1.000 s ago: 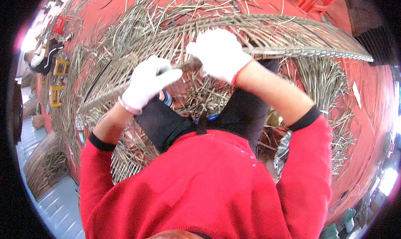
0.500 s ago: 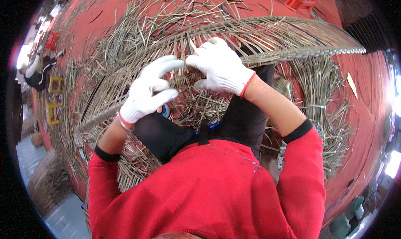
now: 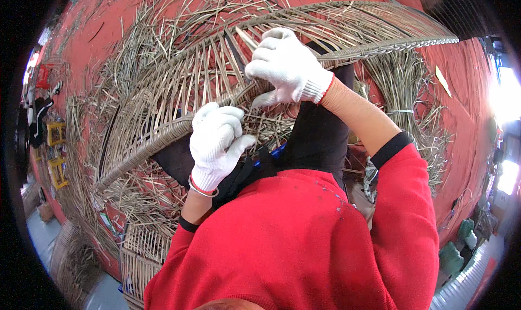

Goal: The person weaves thin dried plant strips into a large circular basket frame. They repeatedly thread and pull the strips through the existing weave, tightening the structure by hand.

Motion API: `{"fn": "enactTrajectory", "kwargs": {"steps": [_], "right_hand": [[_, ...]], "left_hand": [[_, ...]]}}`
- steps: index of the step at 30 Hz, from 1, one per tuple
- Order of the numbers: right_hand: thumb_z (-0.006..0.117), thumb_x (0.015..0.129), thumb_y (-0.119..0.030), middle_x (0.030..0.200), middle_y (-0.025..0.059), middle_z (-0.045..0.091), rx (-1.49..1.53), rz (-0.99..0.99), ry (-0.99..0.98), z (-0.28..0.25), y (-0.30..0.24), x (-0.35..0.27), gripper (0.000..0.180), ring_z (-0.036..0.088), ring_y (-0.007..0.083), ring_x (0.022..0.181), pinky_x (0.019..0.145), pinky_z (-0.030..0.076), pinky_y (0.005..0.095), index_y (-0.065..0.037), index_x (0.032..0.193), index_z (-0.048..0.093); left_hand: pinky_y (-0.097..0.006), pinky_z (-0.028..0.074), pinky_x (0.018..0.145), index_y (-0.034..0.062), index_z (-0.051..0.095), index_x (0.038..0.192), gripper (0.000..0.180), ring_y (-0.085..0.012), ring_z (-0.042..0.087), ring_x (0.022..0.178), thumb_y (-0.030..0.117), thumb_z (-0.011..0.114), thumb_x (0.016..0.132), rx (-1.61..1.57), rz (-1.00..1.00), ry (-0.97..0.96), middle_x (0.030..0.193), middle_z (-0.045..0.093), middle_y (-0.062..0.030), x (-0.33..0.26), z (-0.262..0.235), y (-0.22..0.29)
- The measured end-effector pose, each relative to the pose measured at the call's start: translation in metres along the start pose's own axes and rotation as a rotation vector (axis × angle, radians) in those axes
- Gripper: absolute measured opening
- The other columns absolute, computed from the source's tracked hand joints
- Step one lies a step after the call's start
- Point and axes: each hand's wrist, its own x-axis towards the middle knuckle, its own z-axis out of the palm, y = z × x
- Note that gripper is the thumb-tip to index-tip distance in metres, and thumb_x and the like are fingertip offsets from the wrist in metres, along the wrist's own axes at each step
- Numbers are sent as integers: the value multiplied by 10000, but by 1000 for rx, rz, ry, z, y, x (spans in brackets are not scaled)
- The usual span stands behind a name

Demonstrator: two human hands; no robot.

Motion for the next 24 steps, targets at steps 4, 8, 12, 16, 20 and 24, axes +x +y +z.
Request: {"fn": "enactTrajectory", "kwargs": {"steps": [4, 8, 12, 16, 20, 24], "right_hand": [[893, 642, -485, 917, 33, 617, 52, -12, 9, 3, -3, -1, 487, 621, 289, 954, 942, 454, 443, -199, 944, 641], [911, 641, -398, 916, 35, 611, 167, 44, -1, 4, -5, -1, 480, 613, 295, 915, 853, 475, 408, -171, 966, 642], [901, 653, -421, 933, 42, 611, 149, 64, -26, 4, -6, 0, 479, 613, 300, 933, 861, 476, 416, -172, 970, 643], [861, 707, -476, 962, 58, 612, 139, 41, -16, 4, -5, -1, 476, 621, 296, 964, 873, 486, 423, -162, 992, 644], [848, 718, -452, 966, 66, 612, 141, 63, -65, 4, -2, -2, 456, 624, 294, 969, 866, 491, 423, -152, 991, 640], [850, 710, -406, 977, 68, 621, 130, 50, -51, 4, -2, 0, 452, 630, 298, 973, 866, 482, 421, -152, 1020, 640]], "left_hand": [[-468, 505, 960, 97, 455, 688, 404, -342, 688, 1067, 73, 857, 653, -29, 71, 60, 993, 731, -86, -5, -11, -8], [-502, 500, 962, 111, 572, 712, 342, -320, 679, 1033, 197, 888, 610, 382, 158, -97, 999, 715, -62, 7, -60, -15], [-503, 509, 923, 101, 590, 733, 281, -287, 665, 971, 127, 860, 661, 392, 173, -179, 902, 673, -52, 20, -73, -10], [-416, 533, 852, 38, 623, 849, 170, -296, 660, 955, 4, 780, 792, 27, -28, 18, 1008, 674, -125, 27, -9, 16], [-384, 521, 882, 34, 667, 882, 179, -309, 657, 1028, 20, 810, 774, -55, -194, 50, 1073, 665, -121, 27, 13, 25], [-454, 455, 1058, 138, 716, 873, 296, -352, 573, 1277, 81, 869, 627, 196, 2, -261, 1090, 655, -36, 25, -24, 12]]}}
